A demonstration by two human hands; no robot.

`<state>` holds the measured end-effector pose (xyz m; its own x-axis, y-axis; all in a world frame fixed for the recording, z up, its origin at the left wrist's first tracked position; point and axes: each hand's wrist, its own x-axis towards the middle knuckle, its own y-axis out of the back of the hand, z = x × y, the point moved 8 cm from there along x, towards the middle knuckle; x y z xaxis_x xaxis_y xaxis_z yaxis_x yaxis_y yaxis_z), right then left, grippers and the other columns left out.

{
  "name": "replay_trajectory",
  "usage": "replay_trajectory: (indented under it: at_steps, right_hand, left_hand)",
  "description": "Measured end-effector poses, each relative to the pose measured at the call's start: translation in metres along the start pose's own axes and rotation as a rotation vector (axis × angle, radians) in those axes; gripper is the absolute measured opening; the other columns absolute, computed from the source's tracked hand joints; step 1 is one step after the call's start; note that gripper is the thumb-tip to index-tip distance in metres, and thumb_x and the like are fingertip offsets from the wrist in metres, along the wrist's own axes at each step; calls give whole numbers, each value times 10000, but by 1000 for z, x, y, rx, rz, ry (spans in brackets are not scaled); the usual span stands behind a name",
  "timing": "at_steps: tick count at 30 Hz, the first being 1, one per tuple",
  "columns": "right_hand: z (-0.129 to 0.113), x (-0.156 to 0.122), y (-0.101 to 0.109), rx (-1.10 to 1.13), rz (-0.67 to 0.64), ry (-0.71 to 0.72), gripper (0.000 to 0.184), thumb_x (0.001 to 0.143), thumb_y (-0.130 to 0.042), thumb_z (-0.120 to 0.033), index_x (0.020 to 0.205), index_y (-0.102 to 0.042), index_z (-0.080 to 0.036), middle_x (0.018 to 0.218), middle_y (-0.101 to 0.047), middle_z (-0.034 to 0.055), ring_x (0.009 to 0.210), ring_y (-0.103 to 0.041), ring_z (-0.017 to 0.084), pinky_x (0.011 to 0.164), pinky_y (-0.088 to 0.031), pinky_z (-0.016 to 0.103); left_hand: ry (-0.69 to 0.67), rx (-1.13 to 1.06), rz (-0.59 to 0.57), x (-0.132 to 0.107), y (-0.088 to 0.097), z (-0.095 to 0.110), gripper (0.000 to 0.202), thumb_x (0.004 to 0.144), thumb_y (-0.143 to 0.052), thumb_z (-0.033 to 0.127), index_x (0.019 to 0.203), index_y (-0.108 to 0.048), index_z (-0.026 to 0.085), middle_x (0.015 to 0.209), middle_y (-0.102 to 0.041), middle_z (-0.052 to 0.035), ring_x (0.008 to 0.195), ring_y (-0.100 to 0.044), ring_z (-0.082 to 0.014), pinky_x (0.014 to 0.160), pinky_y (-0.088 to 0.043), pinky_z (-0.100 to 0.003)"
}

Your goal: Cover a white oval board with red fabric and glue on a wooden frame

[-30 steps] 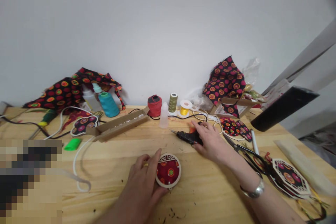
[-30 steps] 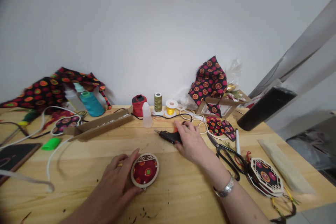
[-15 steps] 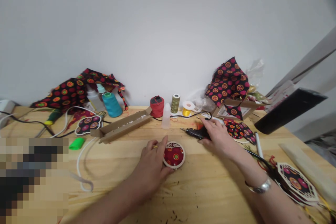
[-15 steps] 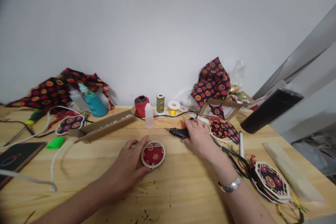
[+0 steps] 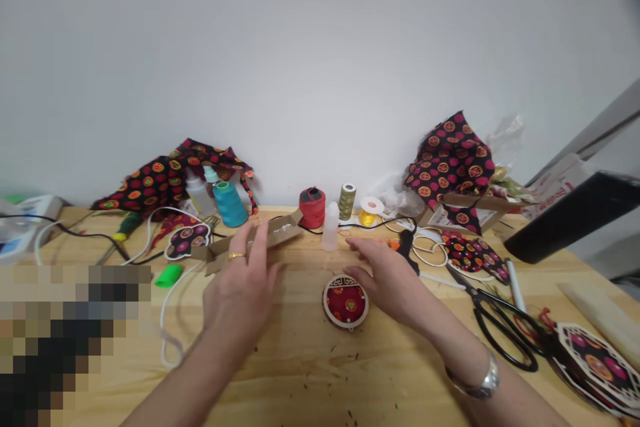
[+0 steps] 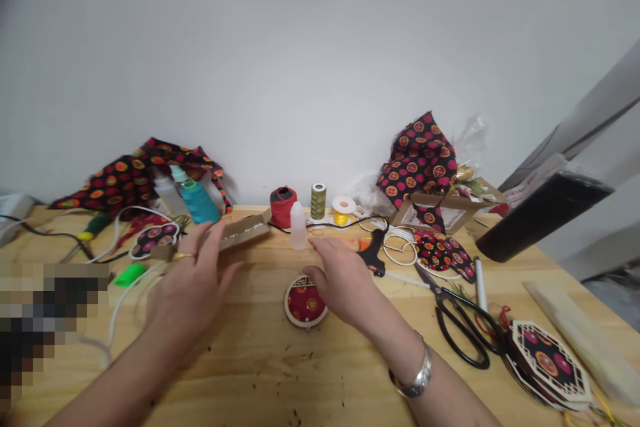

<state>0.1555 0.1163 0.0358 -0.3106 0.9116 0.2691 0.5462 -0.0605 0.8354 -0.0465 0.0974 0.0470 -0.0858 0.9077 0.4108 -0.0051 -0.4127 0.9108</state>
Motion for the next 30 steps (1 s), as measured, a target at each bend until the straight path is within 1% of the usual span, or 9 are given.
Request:
replay_trajectory:
  at_steps: [2, 5, 8, 10, 13, 16, 18, 22, 30]
  right_hand:
    - [3, -4, -3, -14, -22, -40, 398, 811, -574, -252, 1199, -555, -166, 1112, -648, 114, 963, -615, 241, 829, -480, 374]
    - [7, -8, -6, -18, -56, -79, 381, 820, -557, -253, 1190, -566, -164, 1092, -658, 111, 948, -622, 232, 809, -483, 349]
    - [9, -10, -8, -16, -70, -103, 365, 826, -550, -255, 1177, -579, -158, 1062, -668, 109, 937, -624, 227, 799, -482, 337]
    - [10, -10, -10, -7, -69, -110, 347, 826, -550, -255, 1156, -594, -155, 1036, -675, 108, 923, -628, 227, 794, -484, 338]
    - [13, -11, -12, 13, -45, -115, 329, 828, -541, -239, 1140, -603, -155, 999, -686, 105, 890, -638, 220, 788, -488, 338]
    - [17, -11, -14, 21, -1, -99, 310, 833, -524, -226, 1125, -612, -166, 960, -697, 96, 862, -646, 214, 781, -495, 335]
    - [20, -11, -16, 23, 14, -84, 298, 835, -519, -220, 1112, -620, -178, 954, -700, 90, 851, -649, 210, 777, -497, 331]
    - [23, -11, -21, 33, 11, -61, 291, 833, -520, -206, 1101, -627, -170, 970, -698, 91, 829, -649, 199, 773, -500, 317]
    - [26, -12, -21, 30, 21, -40, 292, 835, -519, -196, 1099, -630, -137, 991, -694, 116, 872, -644, 213, 796, -497, 334]
  left_hand:
    - [39, 96, -73, 6, 1, -6, 544, 898, -375, 339, 1395, -332, 121, 1342, -507, -178, 709, -671, -262, 534, -471, -348]
    - [32, 192, -259, 8, -10, -10, 473, 902, -345, 287, 1335, -431, 117, 944, -706, -182, 642, -680, -282, 497, -446, -336]
    - [-20, 216, -328, 6, -15, -9, 384, 885, -325, 180, 1150, -598, 130, 684, -695, -141, 608, -680, -294, 467, -425, -321]
    - [-51, 218, -305, 5, -12, -7, 383, 874, -310, 135, 1082, -632, 132, 722, -697, -153, 701, -681, -316, 500, -441, -336]
    - [-70, 216, -265, 4, -5, -7, 409, 864, -295, 102, 1126, -607, 127, 862, -700, -181, 851, -658, -329, 580, -466, -362]
    - [-37, 208, -269, 5, -5, -11, 427, 843, -297, 90, 1149, -589, 145, 821, -702, -169, 721, -674, -308, 523, -457, -351]
    - [-18, 202, -285, 7, -7, -14, 397, 827, -320, 97, 1087, -614, 156, 774, -703, -160, 642, -674, -302, 480, -442, -341]
    - [1, 190, -299, 14, -8, -15, 358, 830, -323, 102, 958, -653, 158, 723, -702, -162, 639, -682, -324, 476, -443, -349]
    - [15, 150, -244, 25, -8, -11, 374, 871, -302, 155, 999, -651, 116, 736, -695, -196, 656, -682, -368, 482, -455, -389]
